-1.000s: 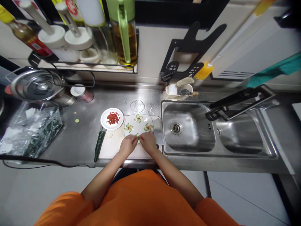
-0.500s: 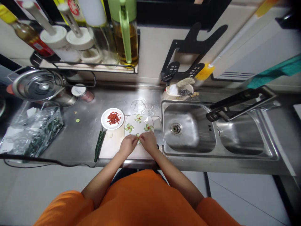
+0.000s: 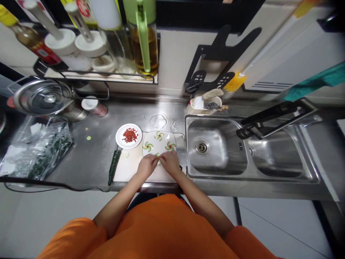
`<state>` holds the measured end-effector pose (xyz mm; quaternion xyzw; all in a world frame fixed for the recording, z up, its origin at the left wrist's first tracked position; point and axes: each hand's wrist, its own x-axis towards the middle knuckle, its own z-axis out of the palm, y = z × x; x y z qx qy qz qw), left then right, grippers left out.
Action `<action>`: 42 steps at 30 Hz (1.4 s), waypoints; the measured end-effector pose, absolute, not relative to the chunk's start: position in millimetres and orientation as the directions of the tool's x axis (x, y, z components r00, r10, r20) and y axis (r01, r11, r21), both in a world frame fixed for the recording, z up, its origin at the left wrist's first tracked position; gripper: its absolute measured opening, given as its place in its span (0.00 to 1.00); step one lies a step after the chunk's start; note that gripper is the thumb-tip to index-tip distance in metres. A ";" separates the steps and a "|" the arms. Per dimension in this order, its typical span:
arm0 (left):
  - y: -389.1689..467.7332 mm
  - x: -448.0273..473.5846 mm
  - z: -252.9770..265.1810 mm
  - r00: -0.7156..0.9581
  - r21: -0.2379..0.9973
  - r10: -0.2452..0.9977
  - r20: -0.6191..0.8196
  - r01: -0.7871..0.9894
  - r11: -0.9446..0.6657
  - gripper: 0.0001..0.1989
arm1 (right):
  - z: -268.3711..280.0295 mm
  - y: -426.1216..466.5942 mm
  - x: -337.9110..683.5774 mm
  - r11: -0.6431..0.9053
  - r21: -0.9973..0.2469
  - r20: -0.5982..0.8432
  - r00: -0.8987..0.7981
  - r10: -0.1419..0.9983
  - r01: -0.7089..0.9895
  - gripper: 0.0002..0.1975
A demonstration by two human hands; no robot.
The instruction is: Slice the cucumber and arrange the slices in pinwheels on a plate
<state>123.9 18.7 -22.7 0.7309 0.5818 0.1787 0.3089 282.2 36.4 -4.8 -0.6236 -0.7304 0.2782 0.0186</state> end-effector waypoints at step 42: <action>17.9 125.7 -22.1 0.252 0.685 0.964 -0.086 0.717 -0.127 0.07 | -4.9 36.5 284.7 0.066 -0.434 -0.333 -0.228 0.915 0.898 0.11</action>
